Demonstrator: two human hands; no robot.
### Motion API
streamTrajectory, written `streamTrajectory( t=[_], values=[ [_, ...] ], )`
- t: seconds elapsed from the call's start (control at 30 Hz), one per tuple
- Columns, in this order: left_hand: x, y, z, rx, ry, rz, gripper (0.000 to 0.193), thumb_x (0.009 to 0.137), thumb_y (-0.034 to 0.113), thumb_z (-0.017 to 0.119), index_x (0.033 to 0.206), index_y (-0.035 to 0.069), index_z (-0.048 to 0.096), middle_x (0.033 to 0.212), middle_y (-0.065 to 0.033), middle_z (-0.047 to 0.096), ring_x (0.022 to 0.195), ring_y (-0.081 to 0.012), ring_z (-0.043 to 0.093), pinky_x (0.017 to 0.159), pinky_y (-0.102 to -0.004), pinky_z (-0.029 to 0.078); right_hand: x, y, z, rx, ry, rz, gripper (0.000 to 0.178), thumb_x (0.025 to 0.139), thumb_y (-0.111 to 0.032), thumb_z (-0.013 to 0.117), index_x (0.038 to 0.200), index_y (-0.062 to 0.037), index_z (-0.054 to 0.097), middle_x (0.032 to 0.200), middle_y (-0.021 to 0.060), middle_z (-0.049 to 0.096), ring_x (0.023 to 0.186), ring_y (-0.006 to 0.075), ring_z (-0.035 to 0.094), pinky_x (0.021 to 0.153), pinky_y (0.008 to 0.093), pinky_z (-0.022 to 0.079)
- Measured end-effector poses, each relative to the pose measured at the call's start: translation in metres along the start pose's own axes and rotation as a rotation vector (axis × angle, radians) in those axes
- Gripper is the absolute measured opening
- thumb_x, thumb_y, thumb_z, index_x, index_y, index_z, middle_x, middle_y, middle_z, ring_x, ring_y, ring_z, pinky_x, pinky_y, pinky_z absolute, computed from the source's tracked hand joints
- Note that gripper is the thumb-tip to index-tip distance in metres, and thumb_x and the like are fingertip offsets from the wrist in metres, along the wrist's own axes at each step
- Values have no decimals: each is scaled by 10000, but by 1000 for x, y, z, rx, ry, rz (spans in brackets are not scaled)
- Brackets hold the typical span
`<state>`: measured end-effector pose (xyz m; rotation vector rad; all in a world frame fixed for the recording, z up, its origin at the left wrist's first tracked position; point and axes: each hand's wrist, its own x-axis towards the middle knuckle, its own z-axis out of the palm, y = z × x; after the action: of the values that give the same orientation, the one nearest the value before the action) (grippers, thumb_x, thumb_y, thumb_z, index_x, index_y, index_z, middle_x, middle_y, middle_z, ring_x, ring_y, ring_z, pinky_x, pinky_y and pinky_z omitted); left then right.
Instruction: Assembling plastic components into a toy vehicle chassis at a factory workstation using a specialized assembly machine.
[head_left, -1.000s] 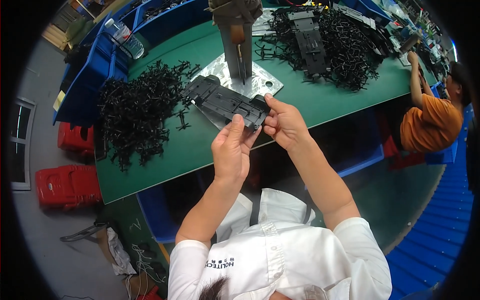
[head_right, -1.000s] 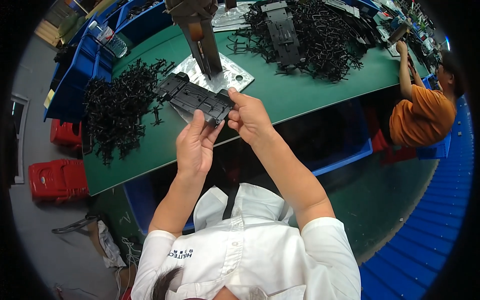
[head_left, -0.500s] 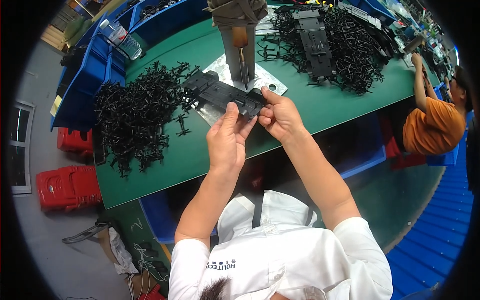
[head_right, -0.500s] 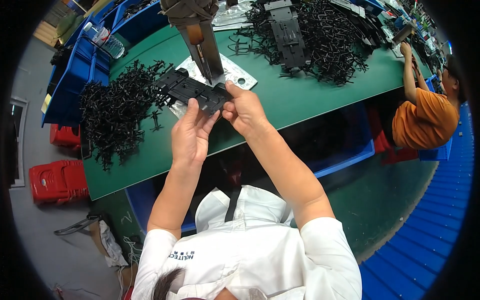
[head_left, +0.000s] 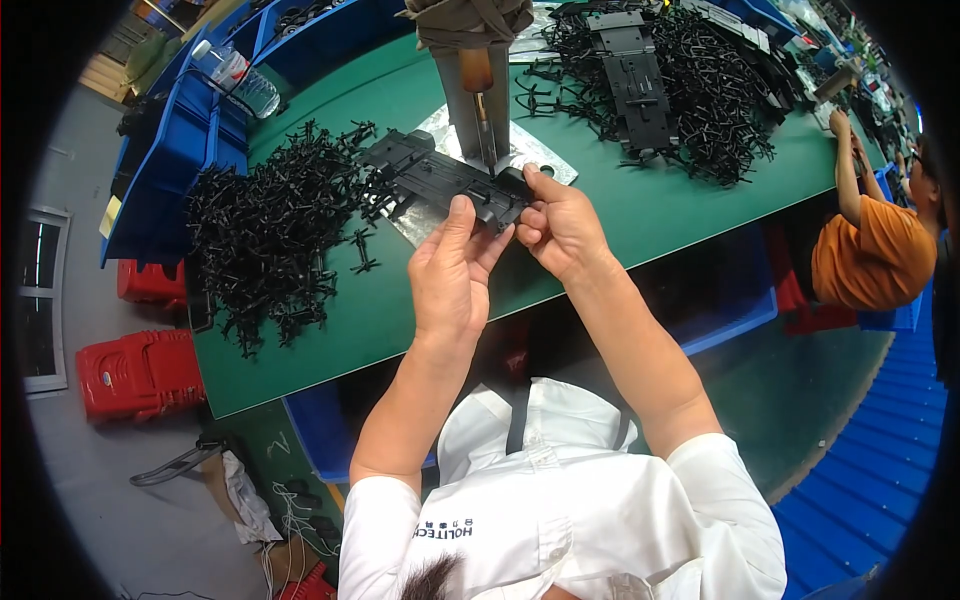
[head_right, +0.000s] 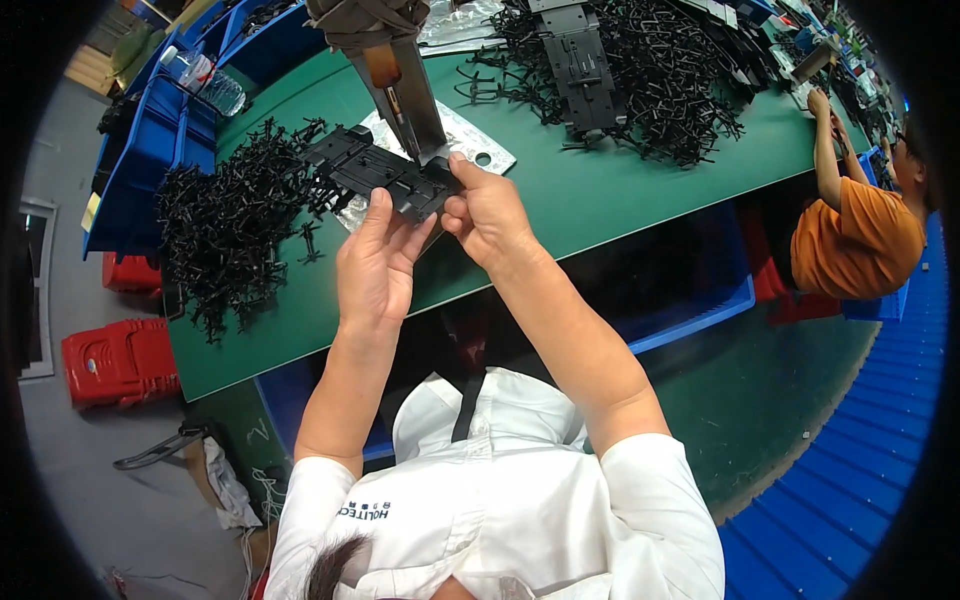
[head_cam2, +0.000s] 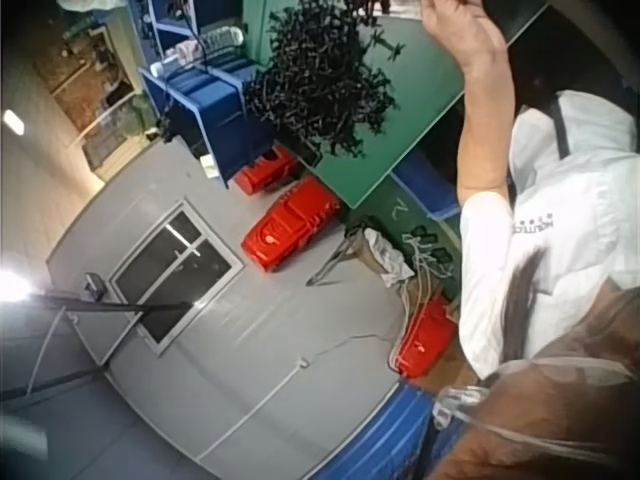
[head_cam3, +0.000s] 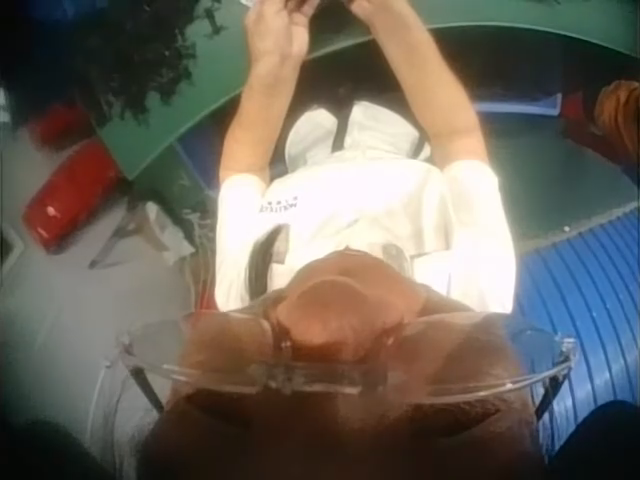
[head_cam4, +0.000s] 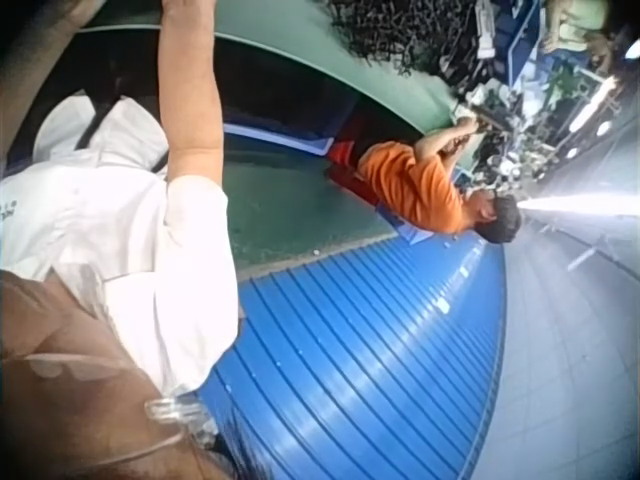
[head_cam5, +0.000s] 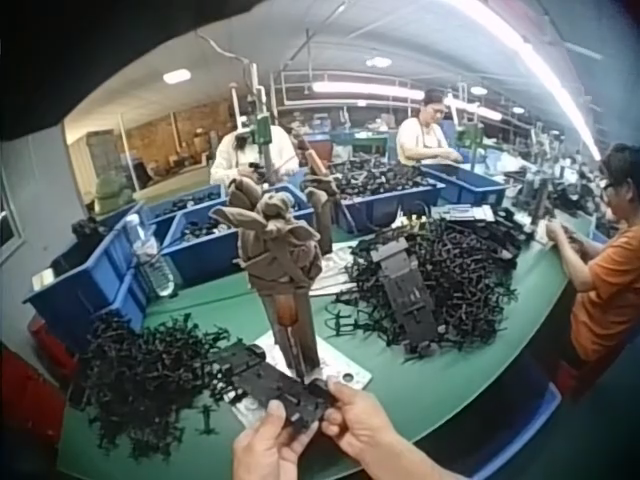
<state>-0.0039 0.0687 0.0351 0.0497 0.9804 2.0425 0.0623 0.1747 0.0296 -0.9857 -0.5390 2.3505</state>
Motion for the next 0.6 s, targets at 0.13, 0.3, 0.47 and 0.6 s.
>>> streamTrajectory(
  t=[0.13, 0.3, 0.47, 0.6],
  values=[
    [1, 0, -2, 4, -11, -2, 268, 881, 199, 588, 1016, -26, 533, 987, -126, 599, 911, -206, 614, 807, -314, 546, 1, 0, 1, 3, 14, 3, 130, 889, -186, 572, 865, -70, 518, 609, -31, 411, 421, 26, 341, 357, 176, 296],
    [0, 3, 4, -6, -1, 4, 259, 867, 215, 615, 946, -24, 558, 900, -91, 616, 845, -162, 610, 791, -312, 537, -2, -2, 4, 1, 2, -11, 134, 888, -186, 573, 869, -65, 518, 615, -26, 417, 421, 27, 342, 357, 176, 296],
    [0, 4, 6, -12, -14, 9, 254, 867, 216, 614, 935, -23, 560, 895, -90, 616, 843, -161, 609, 790, -310, 538, 2, -3, 1, 4, -27, -16, 147, 901, -187, 544, 841, -54, 528, 648, -5, 468, 444, 53, 380, 356, 200, 320],
    [0, 4, 7, -15, -15, 12, 254, 866, 216, 616, 934, -23, 563, 897, -90, 616, 839, -160, 609, 788, -308, 539, 2, -3, 2, -11, -16, -31, 155, 902, -186, 543, 840, -45, 528, 646, 0, 467, 441, 54, 376, 351, 201, 317]
  ],
)
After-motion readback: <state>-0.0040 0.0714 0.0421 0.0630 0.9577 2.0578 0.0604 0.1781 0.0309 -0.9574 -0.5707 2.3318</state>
